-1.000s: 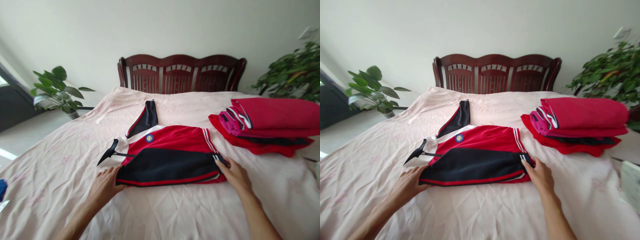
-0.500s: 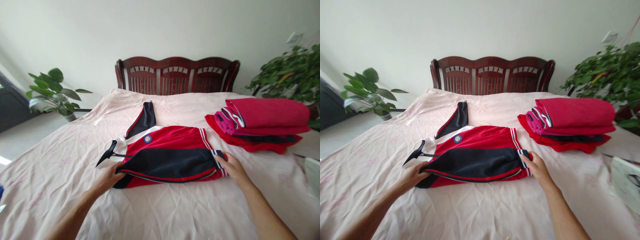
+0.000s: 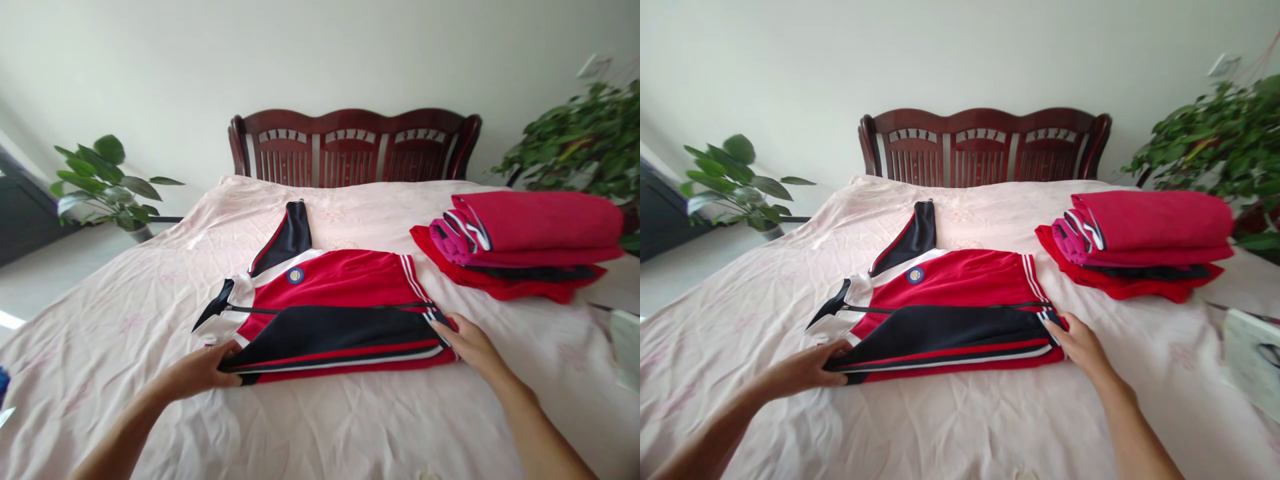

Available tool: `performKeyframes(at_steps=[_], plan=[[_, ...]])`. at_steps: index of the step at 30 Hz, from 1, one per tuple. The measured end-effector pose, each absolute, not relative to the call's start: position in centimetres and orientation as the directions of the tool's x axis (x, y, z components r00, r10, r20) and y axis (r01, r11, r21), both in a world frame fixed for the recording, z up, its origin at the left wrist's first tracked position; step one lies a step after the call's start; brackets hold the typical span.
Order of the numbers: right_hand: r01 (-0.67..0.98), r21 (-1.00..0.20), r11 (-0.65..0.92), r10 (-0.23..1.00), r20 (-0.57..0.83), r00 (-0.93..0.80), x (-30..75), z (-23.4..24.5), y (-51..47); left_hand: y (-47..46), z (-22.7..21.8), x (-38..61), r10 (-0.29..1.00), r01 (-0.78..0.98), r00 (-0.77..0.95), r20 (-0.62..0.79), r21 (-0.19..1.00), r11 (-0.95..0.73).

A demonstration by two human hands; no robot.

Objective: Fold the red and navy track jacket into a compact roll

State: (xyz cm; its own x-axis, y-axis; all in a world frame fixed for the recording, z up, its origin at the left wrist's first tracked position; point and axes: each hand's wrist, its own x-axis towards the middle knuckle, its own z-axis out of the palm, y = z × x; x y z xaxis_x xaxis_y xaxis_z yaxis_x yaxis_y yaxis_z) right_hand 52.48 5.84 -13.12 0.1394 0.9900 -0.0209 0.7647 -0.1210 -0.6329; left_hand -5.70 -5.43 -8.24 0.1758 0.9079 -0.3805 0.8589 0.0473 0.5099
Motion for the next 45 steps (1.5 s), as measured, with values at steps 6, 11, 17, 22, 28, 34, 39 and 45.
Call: performKeyframes(at_steps=[6, 11, 17, 22, 28, 34, 39, 45], plan=[[0.837, -0.535, -0.114, 0.984, 0.053, 0.168, 51.5, -12.5, 5.4, -4.1, -8.6, -1.2, 0.963, 0.848, 0.085, -0.257, 0.526, 0.066], [0.902, -0.366, -0.229, 0.968, 0.013, 0.251, 50.1, -11.5, 4.7, -4.0, -10.4, 2.0, 0.988, 0.952, -0.074, -0.134, 0.287, 0.110], [0.939, -0.265, -0.220, 0.972, 0.019, 0.233, 50.1, -12.0, 4.5, -4.0, -10.8, 0.7, 0.981, 0.959, -0.166, -0.098, 0.217, 0.184], [0.982, -0.165, -0.091, 0.984, 0.139, 0.115, 50.4, -12.3, 4.6, -4.0, -10.7, 1.1, 0.981, 0.971, -0.183, -0.072, 0.146, 0.192], [0.992, 0.054, 0.113, 0.857, 0.500, -0.125, 47.4, -11.0, 4.2, -4.2, -10.3, 2.1, 0.947, 0.999, -0.011, 0.321, 0.042, -0.003], [0.882, 0.055, 0.468, 0.759, 0.487, -0.433, 38.4, -11.0, 3.7, -1.9, -10.4, 6.8, 0.844, 0.925, 0.329, 0.423, 0.033, -0.378], [0.869, 0.046, 0.494, 0.820, 0.307, -0.482, 38.0, -14.1, 4.3, -0.7, -13.3, 7.1, 0.900, 0.930, 0.339, 0.273, 0.048, -0.365], [0.900, 0.017, 0.435, 0.859, 0.293, -0.421, 41.3, -15.6, 5.7, -1.1, -14.5, 4.8, 0.944, 0.958, 0.246, 0.218, 0.095, -0.271]])
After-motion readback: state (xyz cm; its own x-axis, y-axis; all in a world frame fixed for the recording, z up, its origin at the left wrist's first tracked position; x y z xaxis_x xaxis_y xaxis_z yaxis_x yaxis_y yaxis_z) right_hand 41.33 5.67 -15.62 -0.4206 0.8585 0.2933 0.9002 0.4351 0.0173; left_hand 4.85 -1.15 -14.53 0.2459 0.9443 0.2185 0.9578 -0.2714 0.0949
